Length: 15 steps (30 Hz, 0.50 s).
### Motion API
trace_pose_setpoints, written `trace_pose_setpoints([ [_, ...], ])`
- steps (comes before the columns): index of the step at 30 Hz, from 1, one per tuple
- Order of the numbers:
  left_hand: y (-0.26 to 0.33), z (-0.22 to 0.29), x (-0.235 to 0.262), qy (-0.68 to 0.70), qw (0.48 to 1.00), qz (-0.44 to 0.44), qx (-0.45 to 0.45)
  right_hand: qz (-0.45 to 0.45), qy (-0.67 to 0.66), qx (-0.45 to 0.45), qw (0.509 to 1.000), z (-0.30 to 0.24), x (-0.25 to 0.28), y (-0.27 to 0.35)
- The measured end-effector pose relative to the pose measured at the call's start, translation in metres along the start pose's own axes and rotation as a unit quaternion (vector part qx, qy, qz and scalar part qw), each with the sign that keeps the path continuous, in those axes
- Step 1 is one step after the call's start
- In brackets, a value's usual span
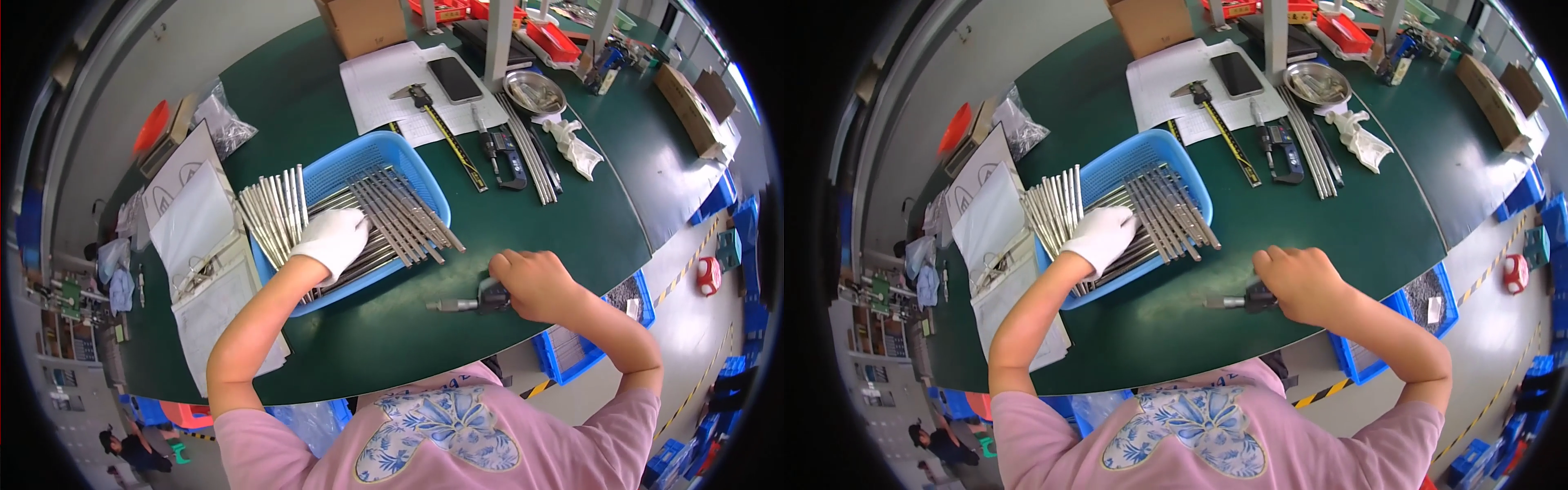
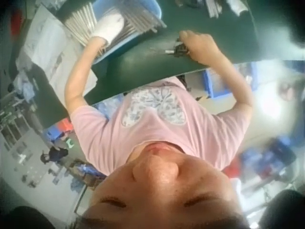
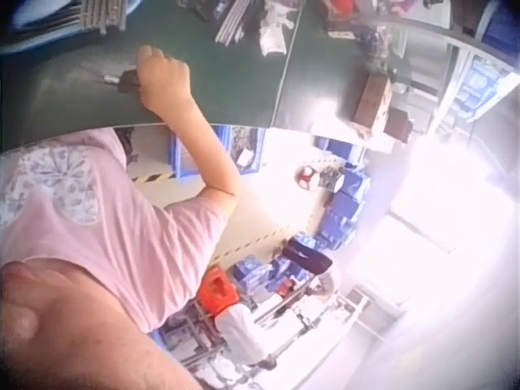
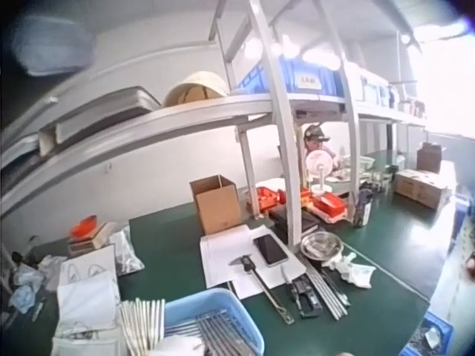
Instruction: Measuring the diameter of metal rods using a digital micrometer.
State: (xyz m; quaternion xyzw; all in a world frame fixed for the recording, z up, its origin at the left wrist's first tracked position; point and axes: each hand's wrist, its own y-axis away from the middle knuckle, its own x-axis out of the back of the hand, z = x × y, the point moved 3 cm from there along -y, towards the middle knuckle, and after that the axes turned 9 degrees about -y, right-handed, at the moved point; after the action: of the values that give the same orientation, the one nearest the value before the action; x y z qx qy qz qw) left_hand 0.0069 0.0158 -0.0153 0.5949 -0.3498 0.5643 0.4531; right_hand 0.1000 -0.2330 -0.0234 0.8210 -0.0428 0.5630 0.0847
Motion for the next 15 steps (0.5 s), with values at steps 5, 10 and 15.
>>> trace_pose_setpoints([
  [5,0.004,-0.003,-0.015,0.535,0.772,-0.249,0.236,-0.016,0.134,-0.004,0.991,-0.023,-0.010,0.008],
  [10,0.004,0.004,-0.024,0.625,0.719,-0.214,0.214,0.050,0.064,0.021,0.996,-0.039,-0.008,0.016],
  [15,0.043,-0.010,-0.015,0.683,0.704,-0.054,0.184,0.089,-0.010,-0.026,0.996,-0.031,-0.030,0.017],
])
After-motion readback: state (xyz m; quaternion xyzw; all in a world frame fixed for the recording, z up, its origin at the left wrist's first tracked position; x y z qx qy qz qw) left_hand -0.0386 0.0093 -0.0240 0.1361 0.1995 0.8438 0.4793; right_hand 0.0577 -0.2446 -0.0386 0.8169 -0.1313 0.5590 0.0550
